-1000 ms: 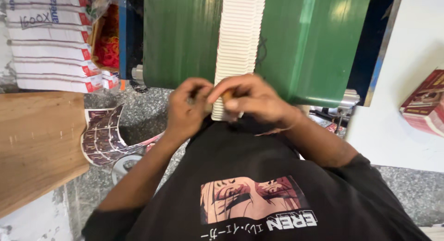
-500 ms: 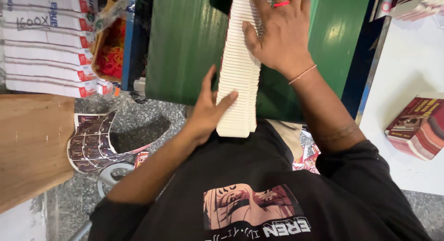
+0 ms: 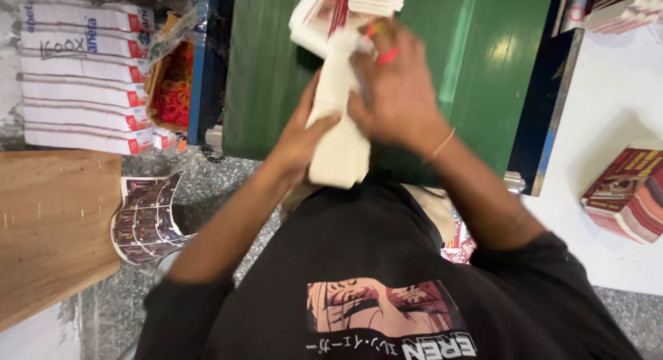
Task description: The person gathers stacks of folded boxes from a conveyor belt, wraps rubber bands around them by hand, and sets them aside.
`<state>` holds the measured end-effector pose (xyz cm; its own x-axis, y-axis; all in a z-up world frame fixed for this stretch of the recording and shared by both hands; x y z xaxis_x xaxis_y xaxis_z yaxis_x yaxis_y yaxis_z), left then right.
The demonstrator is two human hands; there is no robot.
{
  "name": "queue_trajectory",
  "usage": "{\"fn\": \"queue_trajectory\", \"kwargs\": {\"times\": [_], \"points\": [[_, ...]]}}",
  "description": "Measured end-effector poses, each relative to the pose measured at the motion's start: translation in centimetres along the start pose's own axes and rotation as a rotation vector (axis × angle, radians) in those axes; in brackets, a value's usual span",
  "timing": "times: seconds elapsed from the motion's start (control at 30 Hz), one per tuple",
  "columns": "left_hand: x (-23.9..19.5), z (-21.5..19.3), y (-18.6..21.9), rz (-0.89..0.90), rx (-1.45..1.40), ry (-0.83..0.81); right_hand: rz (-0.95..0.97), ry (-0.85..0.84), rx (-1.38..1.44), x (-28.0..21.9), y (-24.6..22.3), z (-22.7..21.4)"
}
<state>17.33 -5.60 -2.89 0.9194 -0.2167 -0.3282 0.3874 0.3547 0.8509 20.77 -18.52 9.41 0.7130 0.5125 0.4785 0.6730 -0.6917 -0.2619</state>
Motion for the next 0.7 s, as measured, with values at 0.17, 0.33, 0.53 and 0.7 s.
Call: {"fn": "queue_trajectory", "kwargs": {"times": [0.17,0.33,0.53,0.7], "points": [[-12.5,-4.9,-0.4,0.105,0.179,0.121,-0.047,-0.057,0.351,-2.8,-8.8,4.6],[-17.2,-2.8,5.0,0.401,0.608,0.209,-0.170,0.069,0.576,-2.2,-11.6,1.2],[-8.6,8.0,8.5,0.440,1.166,-0.047,0.123,0.400,0.479,-5.8,0.4,-6.5],[7.1,17.5,6.4,0.633,1.532,-0.121,0.492,0.441,0.664,-6.9,19.4,-3.0]]}}
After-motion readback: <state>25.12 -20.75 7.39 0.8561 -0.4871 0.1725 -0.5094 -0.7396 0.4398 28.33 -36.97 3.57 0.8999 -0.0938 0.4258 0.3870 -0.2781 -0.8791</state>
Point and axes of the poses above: each hand's wrist, its own x-axis towards the middle knuckle, its own z-axis out of the palm, y = z × x, the point moved 8 cm from there along x, towards the middle knuckle, and after that the axes turned 3 degrees about y, right-handed, at the moved point
